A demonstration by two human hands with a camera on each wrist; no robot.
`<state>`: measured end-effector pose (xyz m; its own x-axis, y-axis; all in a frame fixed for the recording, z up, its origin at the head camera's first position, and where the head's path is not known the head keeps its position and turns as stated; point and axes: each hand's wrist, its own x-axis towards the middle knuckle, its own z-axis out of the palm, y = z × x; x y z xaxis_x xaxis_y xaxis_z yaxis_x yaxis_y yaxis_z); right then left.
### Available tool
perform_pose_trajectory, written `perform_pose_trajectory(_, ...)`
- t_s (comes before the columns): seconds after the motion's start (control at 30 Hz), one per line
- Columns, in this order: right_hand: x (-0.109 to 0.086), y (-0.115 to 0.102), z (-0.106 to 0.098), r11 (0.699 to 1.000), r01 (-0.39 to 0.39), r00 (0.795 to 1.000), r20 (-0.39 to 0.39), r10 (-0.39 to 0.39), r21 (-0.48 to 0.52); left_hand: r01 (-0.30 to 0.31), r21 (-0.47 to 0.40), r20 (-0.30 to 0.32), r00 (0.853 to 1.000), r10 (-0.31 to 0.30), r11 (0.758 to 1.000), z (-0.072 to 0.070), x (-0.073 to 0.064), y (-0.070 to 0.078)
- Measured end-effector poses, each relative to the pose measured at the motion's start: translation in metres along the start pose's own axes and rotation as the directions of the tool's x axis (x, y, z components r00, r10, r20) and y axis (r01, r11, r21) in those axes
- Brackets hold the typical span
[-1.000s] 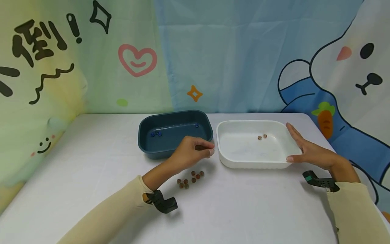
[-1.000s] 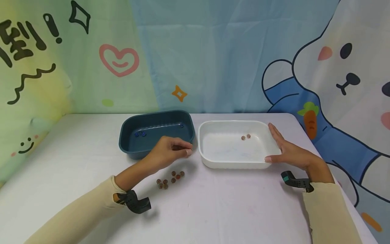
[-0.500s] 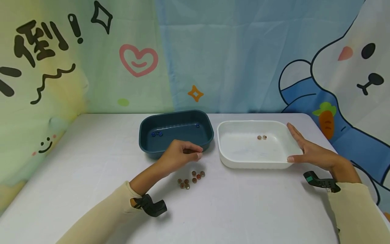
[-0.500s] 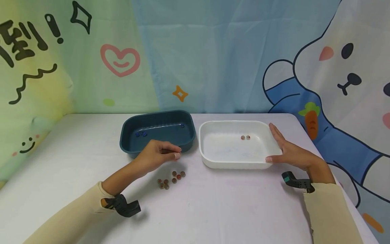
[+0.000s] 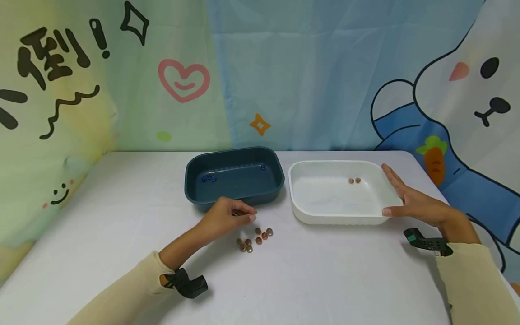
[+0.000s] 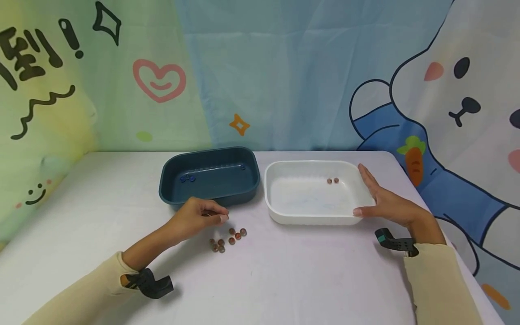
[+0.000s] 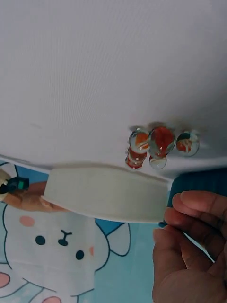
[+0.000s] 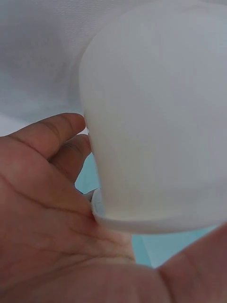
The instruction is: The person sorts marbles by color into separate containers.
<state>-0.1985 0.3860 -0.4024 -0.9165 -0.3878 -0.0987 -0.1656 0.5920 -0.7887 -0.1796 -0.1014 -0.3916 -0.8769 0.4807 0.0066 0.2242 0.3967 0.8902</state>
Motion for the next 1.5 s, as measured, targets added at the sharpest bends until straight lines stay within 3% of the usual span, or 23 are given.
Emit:
perform_pose_trajectory(0.27,0.003,-0.002,0.0,1.0,-0.005,1.0,0.009,0.005,0.012,-0.025,0.07,0.001,1.0,0.025,0.997,-0.004,-0.013,-0.009)
perform_pose_trajectory(0.57,-0.002,-0.005,0.001,0.999,-0.033,0.999,0.006,0.033,0.009,-0.05,0.122,0.07,0.997,0.042,0.991,-0.008,-0.019,-0.023)
perform_pose_trajectory(1.2,0.001,0.002,0.0,0.999,0.003,1.0,0.012,-0.004,0.054,-0.02,-0.009,0.134,0.991,0.021,1.0,-0.012,-0.029,-0.036)
perform_pose_trajectory(1.5,0.001,0.001,0.001,0.998,0.001,1.0,0.009,-0.002,0.057,-0.076,0.103,0.112,0.992,0.064,0.992,-0.008,-0.027,-0.036)
